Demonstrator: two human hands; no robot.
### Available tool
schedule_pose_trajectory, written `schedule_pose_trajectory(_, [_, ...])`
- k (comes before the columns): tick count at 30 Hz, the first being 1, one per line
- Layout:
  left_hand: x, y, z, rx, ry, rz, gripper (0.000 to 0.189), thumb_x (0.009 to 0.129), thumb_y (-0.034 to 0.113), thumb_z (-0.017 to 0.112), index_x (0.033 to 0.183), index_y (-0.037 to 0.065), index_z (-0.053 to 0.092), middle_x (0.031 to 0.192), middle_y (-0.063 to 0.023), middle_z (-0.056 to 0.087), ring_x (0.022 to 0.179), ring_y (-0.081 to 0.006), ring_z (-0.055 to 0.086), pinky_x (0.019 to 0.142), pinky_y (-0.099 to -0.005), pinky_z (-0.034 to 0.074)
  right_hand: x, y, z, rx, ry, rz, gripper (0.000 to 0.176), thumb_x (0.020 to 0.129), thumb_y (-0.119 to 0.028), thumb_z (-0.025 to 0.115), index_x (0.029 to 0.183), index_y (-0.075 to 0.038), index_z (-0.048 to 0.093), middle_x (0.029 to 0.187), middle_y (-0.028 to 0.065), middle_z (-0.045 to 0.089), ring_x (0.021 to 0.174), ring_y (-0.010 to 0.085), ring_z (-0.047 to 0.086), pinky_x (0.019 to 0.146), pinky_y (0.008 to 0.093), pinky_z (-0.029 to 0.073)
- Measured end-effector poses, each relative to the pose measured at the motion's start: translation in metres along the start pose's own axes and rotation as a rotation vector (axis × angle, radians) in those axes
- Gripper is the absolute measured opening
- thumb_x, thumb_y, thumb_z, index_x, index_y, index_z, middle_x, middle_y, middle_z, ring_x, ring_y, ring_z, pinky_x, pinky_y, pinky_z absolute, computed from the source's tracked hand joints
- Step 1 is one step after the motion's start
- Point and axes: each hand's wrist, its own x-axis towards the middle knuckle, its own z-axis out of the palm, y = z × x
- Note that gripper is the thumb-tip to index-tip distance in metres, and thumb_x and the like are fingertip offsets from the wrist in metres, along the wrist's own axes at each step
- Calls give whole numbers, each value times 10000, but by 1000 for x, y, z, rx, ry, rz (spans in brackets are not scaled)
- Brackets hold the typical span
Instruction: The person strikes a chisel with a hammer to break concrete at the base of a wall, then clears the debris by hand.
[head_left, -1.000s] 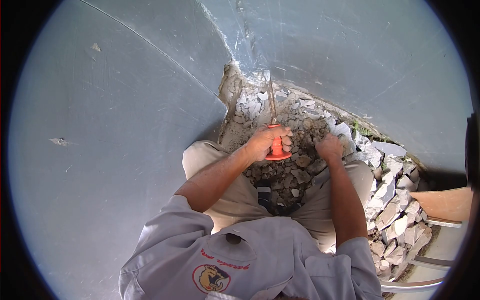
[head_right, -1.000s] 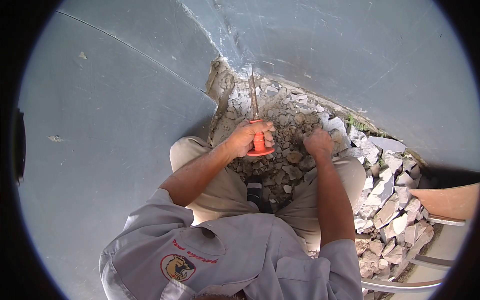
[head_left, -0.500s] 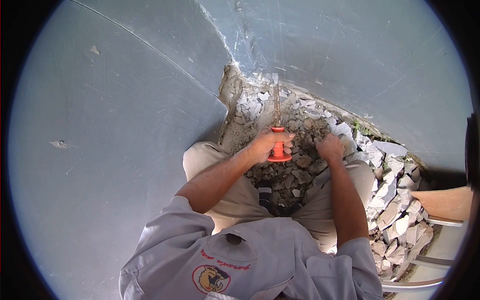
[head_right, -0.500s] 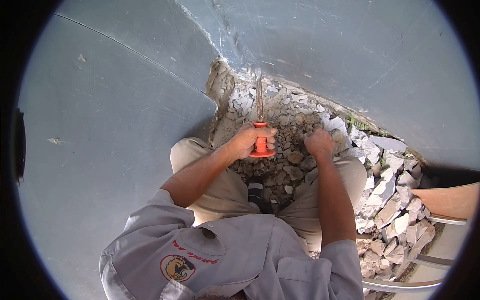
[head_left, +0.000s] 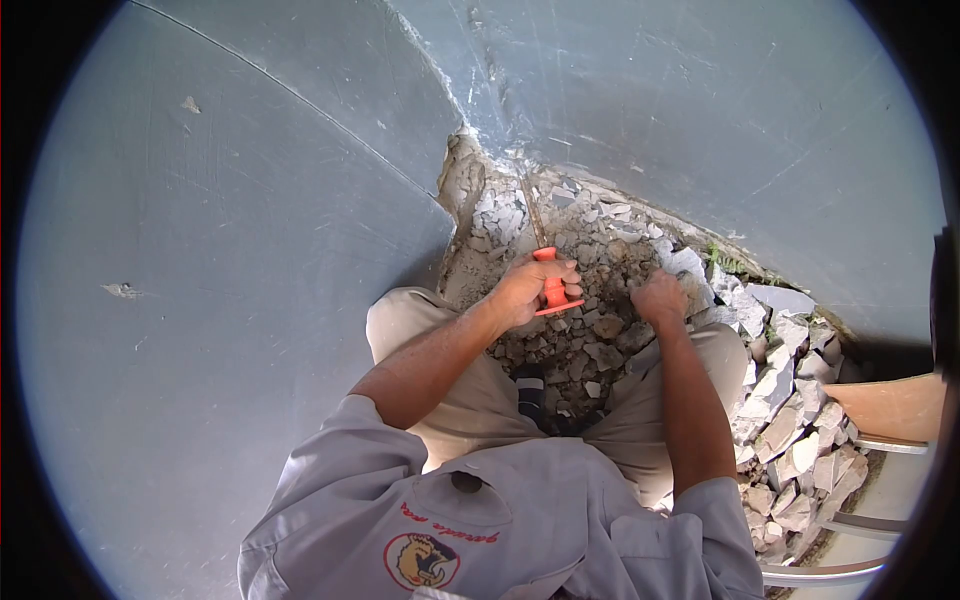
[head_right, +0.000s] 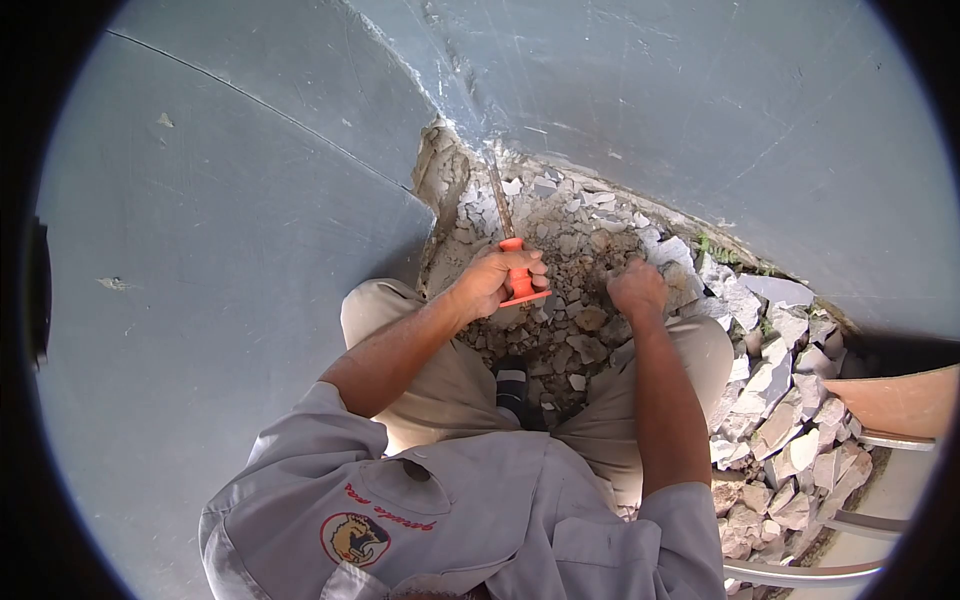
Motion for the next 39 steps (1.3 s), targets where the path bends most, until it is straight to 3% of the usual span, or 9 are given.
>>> schedule_pose_trajectory(6, [0, 2, 1, -59, 19, 3, 191, 884, 126, 712, 980, 12, 592, 901, -116, 663, 775, -225, 682, 769, -387, 605, -3, 0, 0, -14, -15, 13, 598, 858, -494, 669, 1207, -12, 607, 1243, 223, 625, 1169, 364, 603, 983, 447, 493])
schedule_pose_trajectory(12, [-3, 5, 3, -19, 49, -3, 236, 902, 206, 704, 1006, 44, 566, 904, -86, 653, 757, -232, 686, 619, -398, 600, 0, 2, 3, -14, -15, 12, 620, 866, -504, 657, 1222, -2, 589, 1255, 220, 617, 1180, 363, 597, 987, 448, 488])
schedule_pose_trajectory(30, [3, 4, -2, -54, 67, -1, 201, 919, 187, 688, 983, 44, 563, 847, -75, 634, 697, -172, 629, 620, -368, 574, -1, 0, 4, -17, 12, -3, 592, 871, -491, 654, 1214, -10, 606, 1233, 217, 632, 1166, 361, 607, 984, 439, 493])
schedule_pose_trajectory(36, [0, 4, 5, -114, 196, 50, 332, 927, 144, 670, 1141, 74, 426, 815, -84, 595, 696, -153, 605, 631, -336, 577, -2, -1, 2, -31, -6, 6, 552, 883, -469, 631, 1207, -22, 613, 1247, 202, 625, 1175, 345, 604, 985, 435, 493])
schedule_pose_trajectory(39, [4, 3, -1, -139, 138, 56, 377, 931, 134, 662, 1170, 99, 372, 833, -93, 584, 732, -153, 605, 653, -347, 590, -2, -2, 0, -32, -12, 14, 530, 888, -457, 621, 1203, -30, 618, 1249, 192, 626, 1177, 333, 604, 986, 432, 493])
